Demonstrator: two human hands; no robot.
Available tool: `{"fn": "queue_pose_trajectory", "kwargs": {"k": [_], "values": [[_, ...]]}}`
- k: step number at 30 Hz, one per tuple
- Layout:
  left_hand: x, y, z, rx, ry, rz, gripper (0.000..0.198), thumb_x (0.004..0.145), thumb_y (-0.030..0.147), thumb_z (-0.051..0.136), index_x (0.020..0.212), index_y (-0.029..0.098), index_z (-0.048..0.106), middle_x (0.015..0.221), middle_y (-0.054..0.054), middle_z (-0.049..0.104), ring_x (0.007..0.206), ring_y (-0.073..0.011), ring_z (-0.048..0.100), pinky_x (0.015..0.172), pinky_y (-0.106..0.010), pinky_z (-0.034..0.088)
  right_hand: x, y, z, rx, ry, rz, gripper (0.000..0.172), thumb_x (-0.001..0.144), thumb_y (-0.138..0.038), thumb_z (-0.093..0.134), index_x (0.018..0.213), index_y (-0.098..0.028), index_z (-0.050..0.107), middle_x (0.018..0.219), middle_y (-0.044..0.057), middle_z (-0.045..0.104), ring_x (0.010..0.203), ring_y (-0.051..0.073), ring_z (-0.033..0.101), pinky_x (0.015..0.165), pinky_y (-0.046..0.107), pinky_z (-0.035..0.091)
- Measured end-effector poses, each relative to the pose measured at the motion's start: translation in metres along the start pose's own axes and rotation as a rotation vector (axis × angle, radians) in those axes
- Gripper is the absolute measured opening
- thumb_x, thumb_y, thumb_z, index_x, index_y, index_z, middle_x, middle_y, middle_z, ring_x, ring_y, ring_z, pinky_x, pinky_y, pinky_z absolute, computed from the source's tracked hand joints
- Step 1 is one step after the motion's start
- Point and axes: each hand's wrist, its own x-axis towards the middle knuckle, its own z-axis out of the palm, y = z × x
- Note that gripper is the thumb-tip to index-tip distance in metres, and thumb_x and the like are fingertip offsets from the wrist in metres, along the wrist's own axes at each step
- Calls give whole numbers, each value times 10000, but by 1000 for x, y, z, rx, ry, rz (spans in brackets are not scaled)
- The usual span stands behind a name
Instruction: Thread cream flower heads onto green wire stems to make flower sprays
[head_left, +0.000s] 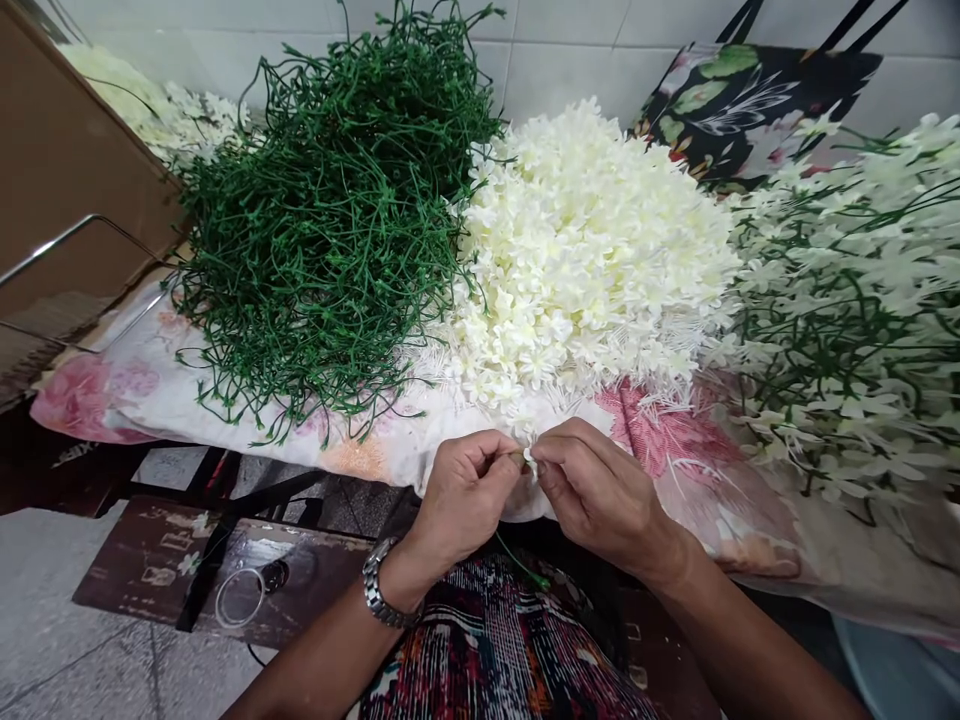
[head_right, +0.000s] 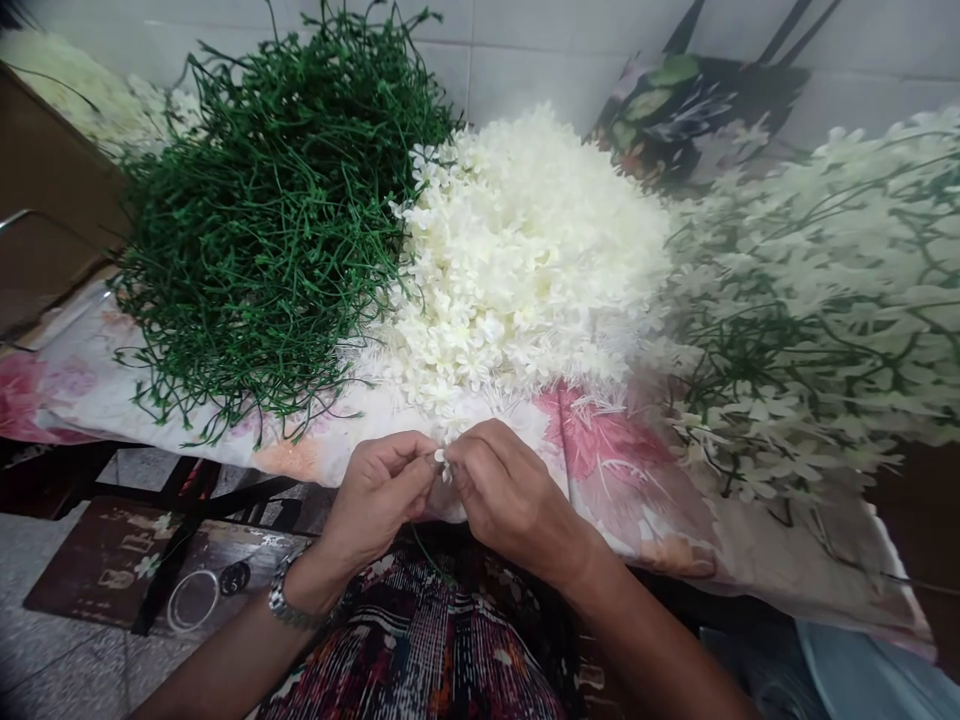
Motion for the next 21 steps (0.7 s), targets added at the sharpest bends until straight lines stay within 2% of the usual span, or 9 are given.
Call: {"fn": "queue_pose_trajectory", "kwargs": {"k": [14, 21], "values": [[0, 0, 4, -35, 67, -32, 171, 709, 220, 485, 549, 160, 481, 475, 68, 361, 425, -43, 285, 396, -172, 236, 1, -1, 4, -30, 13, 10, 163, 834, -18, 419, 882, -164, 474, 710, 33, 505, 687, 139, 491, 605, 270, 471], [0, 3, -1, -89, -31, -73, 155, 711, 259, 540, 604, 147, 534, 431, 70, 400, 356, -39, 327, 369, -171, 249, 4, 1, -3, 75, 34, 10, 153, 835, -38, 454, 889, -174, 497, 731, 32, 546, 684, 129, 534, 584, 256, 486]]}}
